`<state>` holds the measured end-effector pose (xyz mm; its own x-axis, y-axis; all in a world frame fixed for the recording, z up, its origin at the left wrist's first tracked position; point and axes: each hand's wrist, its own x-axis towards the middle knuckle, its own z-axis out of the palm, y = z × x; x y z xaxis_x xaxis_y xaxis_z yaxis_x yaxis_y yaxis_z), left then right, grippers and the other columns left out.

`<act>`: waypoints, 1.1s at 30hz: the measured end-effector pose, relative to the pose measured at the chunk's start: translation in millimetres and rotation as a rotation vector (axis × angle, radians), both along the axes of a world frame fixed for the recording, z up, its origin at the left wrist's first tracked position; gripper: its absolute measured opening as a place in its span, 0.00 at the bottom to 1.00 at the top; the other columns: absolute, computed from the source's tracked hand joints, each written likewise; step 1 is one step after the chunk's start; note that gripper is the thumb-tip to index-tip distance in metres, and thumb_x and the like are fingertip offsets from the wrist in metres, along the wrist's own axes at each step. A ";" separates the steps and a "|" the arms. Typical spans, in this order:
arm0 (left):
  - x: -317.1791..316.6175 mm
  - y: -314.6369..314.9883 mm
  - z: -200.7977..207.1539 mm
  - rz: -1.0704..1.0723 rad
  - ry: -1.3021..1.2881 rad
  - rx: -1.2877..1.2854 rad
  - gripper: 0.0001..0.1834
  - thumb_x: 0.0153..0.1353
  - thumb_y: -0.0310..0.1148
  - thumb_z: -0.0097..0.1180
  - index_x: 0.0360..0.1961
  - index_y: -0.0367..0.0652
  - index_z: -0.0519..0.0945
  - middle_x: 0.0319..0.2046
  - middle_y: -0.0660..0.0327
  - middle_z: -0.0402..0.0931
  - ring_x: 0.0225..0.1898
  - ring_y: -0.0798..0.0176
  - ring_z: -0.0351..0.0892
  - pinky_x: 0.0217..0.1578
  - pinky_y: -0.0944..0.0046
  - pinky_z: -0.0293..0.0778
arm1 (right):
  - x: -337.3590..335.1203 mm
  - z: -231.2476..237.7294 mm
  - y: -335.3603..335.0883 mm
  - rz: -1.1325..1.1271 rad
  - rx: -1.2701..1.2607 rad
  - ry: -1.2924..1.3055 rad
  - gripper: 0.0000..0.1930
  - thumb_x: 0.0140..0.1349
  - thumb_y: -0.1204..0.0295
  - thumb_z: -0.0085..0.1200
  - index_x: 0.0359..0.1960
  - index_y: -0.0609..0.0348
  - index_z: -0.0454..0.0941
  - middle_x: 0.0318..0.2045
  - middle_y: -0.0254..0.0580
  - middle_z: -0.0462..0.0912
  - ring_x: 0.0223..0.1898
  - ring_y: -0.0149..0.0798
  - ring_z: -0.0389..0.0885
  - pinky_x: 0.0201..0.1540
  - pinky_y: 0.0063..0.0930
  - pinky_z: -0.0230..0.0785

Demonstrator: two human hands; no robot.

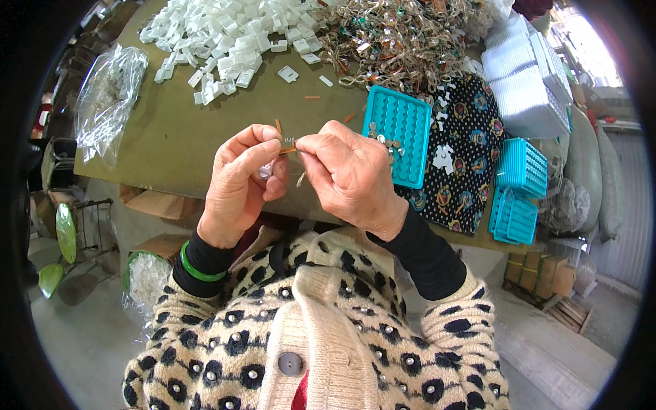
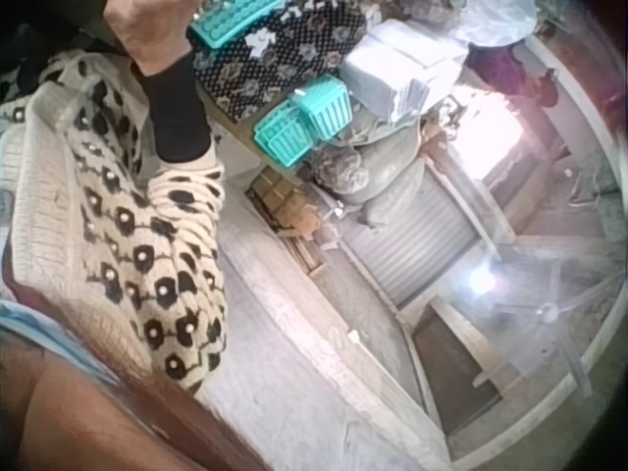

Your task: The person repeatedly picks small white plastic housings and metal contacts from a table, inserts the contacts into the housings, and places the assembled units back on the table. The person also uses a blue tray to organize small metal parts during the process.

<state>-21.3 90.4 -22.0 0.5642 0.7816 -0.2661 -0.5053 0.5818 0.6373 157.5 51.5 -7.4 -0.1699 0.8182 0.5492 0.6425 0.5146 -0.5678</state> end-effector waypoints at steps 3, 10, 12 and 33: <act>-1.5 -0.2 -3.4 -0.057 -0.043 -0.037 0.05 0.64 0.30 0.59 0.37 0.40 0.77 0.23 0.63 0.76 0.18 0.73 0.69 0.18 0.74 0.61 | -2.8 -0.4 0.5 -0.043 -0.026 0.093 0.10 0.50 0.87 0.59 0.33 0.61 0.78 0.23 0.40 0.76 0.20 0.38 0.77 0.20 0.30 0.66; 3.3 -8.0 -11.6 -0.114 -0.240 -0.059 0.08 0.66 0.35 0.59 0.38 0.44 0.75 0.22 0.67 0.70 0.18 0.73 0.61 0.17 0.73 0.57 | -7.2 -1.1 -2.1 -0.050 -0.253 0.398 0.04 0.51 0.85 0.54 0.26 0.63 0.76 0.21 0.35 0.75 0.19 0.27 0.72 0.20 0.23 0.61; 4.1 -8.5 -13.5 -0.191 -0.363 -0.106 0.09 0.67 0.37 0.58 0.40 0.44 0.75 0.22 0.69 0.66 0.18 0.73 0.60 0.17 0.73 0.57 | -3.1 1.8 -3.5 0.005 -0.386 0.500 0.03 0.51 0.84 0.53 0.24 0.63 0.75 0.20 0.33 0.74 0.20 0.23 0.69 0.21 0.20 0.59; -52.4 71.5 -5.5 0.553 1.181 0.960 0.08 0.58 0.30 0.63 0.37 0.38 0.82 0.29 0.63 0.78 0.29 0.66 0.78 0.31 0.65 0.72 | -3.6 2.8 -23.8 0.096 -0.617 0.915 0.04 0.68 0.78 0.52 0.42 0.61 0.72 0.29 0.28 0.73 0.28 0.19 0.69 0.31 0.13 0.63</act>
